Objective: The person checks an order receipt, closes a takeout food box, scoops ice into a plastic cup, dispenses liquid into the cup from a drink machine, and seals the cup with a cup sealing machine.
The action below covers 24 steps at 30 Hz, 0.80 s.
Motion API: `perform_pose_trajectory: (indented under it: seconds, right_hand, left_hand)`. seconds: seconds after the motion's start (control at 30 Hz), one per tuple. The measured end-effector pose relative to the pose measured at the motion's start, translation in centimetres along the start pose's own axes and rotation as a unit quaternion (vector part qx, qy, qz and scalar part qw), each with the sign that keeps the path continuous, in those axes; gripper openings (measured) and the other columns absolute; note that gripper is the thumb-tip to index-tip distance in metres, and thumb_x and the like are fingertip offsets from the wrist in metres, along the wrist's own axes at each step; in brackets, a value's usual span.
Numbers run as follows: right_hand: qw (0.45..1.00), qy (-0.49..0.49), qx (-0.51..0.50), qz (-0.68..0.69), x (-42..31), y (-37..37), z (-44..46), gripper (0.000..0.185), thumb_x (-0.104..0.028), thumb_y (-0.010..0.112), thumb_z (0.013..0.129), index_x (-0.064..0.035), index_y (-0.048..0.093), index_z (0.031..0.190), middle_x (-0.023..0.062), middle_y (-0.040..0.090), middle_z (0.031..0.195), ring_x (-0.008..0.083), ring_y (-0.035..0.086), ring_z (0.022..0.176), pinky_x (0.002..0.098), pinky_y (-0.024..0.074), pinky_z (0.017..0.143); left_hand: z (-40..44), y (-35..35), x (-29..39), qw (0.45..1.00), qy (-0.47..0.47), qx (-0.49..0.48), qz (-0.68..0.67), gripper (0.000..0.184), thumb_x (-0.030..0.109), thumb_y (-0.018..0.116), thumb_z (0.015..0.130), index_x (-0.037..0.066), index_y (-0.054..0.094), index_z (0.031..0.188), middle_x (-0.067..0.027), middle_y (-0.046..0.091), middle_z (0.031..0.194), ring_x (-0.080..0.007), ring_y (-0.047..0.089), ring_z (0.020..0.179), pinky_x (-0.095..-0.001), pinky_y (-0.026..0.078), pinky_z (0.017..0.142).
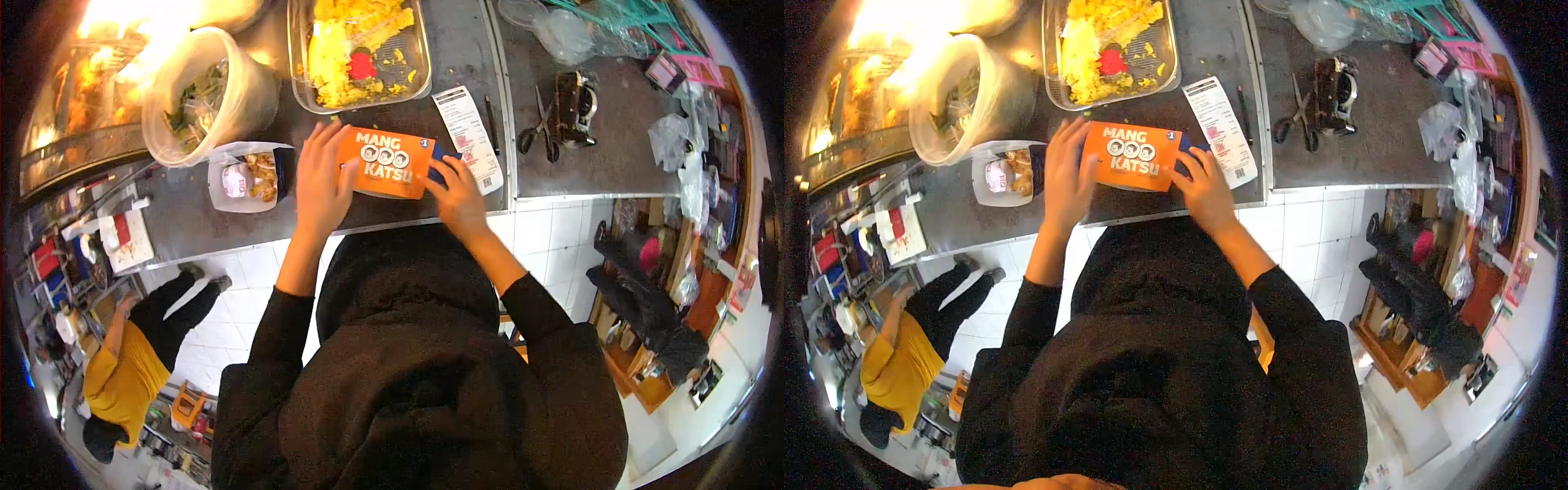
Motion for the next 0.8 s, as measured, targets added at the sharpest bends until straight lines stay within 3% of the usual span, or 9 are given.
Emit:
perform_pose_trajectory:
  seconds: [0.07, 0.13, 0.2, 0.23, 0.33, 0.43, 0.53, 0.63, 0.8]
  right_hand:
    - [0.991, 0.129, -0.01, 0.021, -2.3, 0.9, -1.2, 0.057, -0.001, 0.064, 0.082, -0.016, 0.063, 0.137, 0.0191, 0.043, 0.155, 0.0457, 0.038, 0.142, 0.0539, 0.0321, 0.117]
    - [0.95, 0.262, 0.09, 0.145, -3.3, 4.6, -2.1, 0.058, -0.011, 0.063, 0.092, -0.0103, 0.051, 0.148, 0.0238, 0.037, 0.158, 0.0453, 0.033, 0.146, 0.05, 0.029, 0.119]
    - [0.896, 0.36, 0.131, 0.224, -3.1, 7.9, -0.5, 0.057, -0.02, 0.061, 0.097, -0.0042, 0.045, 0.15, 0.0267, 0.041, 0.155, 0.0427, 0.038, 0.144, 0.0463, 0.0321, 0.117]
    - [0.86, 0.41, 0.152, 0.262, -2.6, 8.5, 0.3, 0.059, -0.025, 0.059, 0.099, -0.0012, 0.043, 0.151, 0.0281, 0.043, 0.153, 0.0414, 0.04, 0.143, 0.0445, 0.0336, 0.116]
    - [0.782, 0.5, 0.036, 0.371, -0.8, 7.9, 2.0, 0.063, -0.036, 0.061, 0.099, 0.0068, 0.047, 0.144, 0.0287, 0.053, 0.143, 0.0377, 0.05, 0.136, 0.0407, 0.0398, 0.111]
    - [0.838, 0.436, 0.068, 0.321, 0.1, 6.2, 2.8, 0.06, -0.035, 0.065, 0.096, 0.0073, 0.053, 0.137, 0.0288, 0.059, 0.135, 0.0412, 0.057, 0.127, 0.0454, 0.0454, 0.105]
    - [0.881, 0.389, 0.018, 0.267, 1.7, 4.8, 3.3, 0.065, -0.044, 0.07, 0.091, 0.0086, 0.059, 0.128, 0.0285, 0.06, 0.133, 0.0399, 0.059, 0.124, 0.0444, 0.0464, 0.104]
    - [0.844, 0.435, -0.072, 0.305, 2.6, 3.5, 3.8, 0.075, -0.056, 0.071, 0.085, 0.0078, 0.062, 0.124, 0.0279, 0.064, 0.127, 0.0397, 0.063, 0.119, 0.0433, 0.0483, 0.101]
    - [0.813, 0.467, -0.122, 0.325, 3.4, 2.7, 3.9, 0.072, -0.059, 0.069, 0.085, 0.004, 0.068, 0.118, 0.0276, 0.068, 0.121, 0.039, 0.066, 0.114, 0.0429, 0.0502, 0.098]
  left_hand:
    - [-0.1, 4.9, -2.9, 0.992, -0.121, -0.043, 0.002, 0.065, 0.021, 0.066, 0.095, -0.006, 0.038, 0.147, -0.0329, 0.041, 0.149, -0.0429, 0.037, 0.142, -0.0497, 0.033, 0.115]
    - [-1.5, 9.5, -5.2, 0.982, -0.186, -0.02, -0.014, 0.072, 0.023, 0.067, 0.095, -0.008, 0.033, 0.15, -0.0326, 0.043, 0.148, -0.0442, 0.038, 0.142, -0.049, 0.034, 0.115]
    - [-2.4, 11.9, -6.1, 0.978, -0.192, 0.059, -0.053, 0.077, 0.024, 0.067, 0.095, -0.009, 0.027, 0.152, -0.0297, 0.051, 0.143, -0.0445, 0.047, 0.136, -0.0459, 0.039, 0.112]
    - [-1.8, 9.2, -3.6, 0.92, -0.335, -0.062, -0.192, 0.074, 0.026, 0.067, 0.096, -0.009, 0.033, 0.151, -0.0255, 0.063, 0.13, -0.0467, 0.06, 0.119, -0.0427, 0.049, 0.101]
    - [-4.0, 10.5, -5.7, 0.923, -0.306, -0.058, -0.227, 0.064, 0.03, 0.067, 0.098, -0.007, 0.045, 0.145, -0.0181, 0.071, 0.118, -0.037, 0.069, 0.102, -0.0389, 0.055, 0.089]
    - [-5.1, 10.0, -7.6, 0.786, -0.372, -0.041, -0.492, 0.051, 0.034, 0.067, 0.099, -0.003, 0.061, 0.133, -0.0097, 0.072, 0.114, -0.0227, 0.069, 0.1, -0.0348, 0.055, 0.087]
    - [-4.8, 7.1, -8.4, 0.769, -0.413, -0.152, -0.463, 0.047, 0.04, 0.066, 0.099, 0.002, 0.067, 0.125, -0.0043, 0.07, 0.111, -0.0119, 0.066, 0.096, -0.0303, 0.055, 0.084]
    - [-3.5, 3.8, -7.0, 0.708, -0.516, -0.16, -0.455, 0.049, 0.046, 0.065, 0.098, 0.003, 0.068, 0.121, -0.0054, 0.07, 0.11, -0.0113, 0.066, 0.097, -0.0275, 0.053, 0.085]
    - [-4.3, 4.7, -7.6, 0.741, -0.548, -0.188, -0.34, 0.052, 0.048, 0.061, 0.1, -0.001, 0.069, 0.117, -0.0096, 0.069, 0.106, -0.0161, 0.064, 0.098, -0.0305, 0.05, 0.089]
Point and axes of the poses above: each hand's wrist, its own z-axis towards the middle knuckle, its own y-axis out of the palm, x = y × z, the point moved 3 cm from there along z, towards the middle knuckle
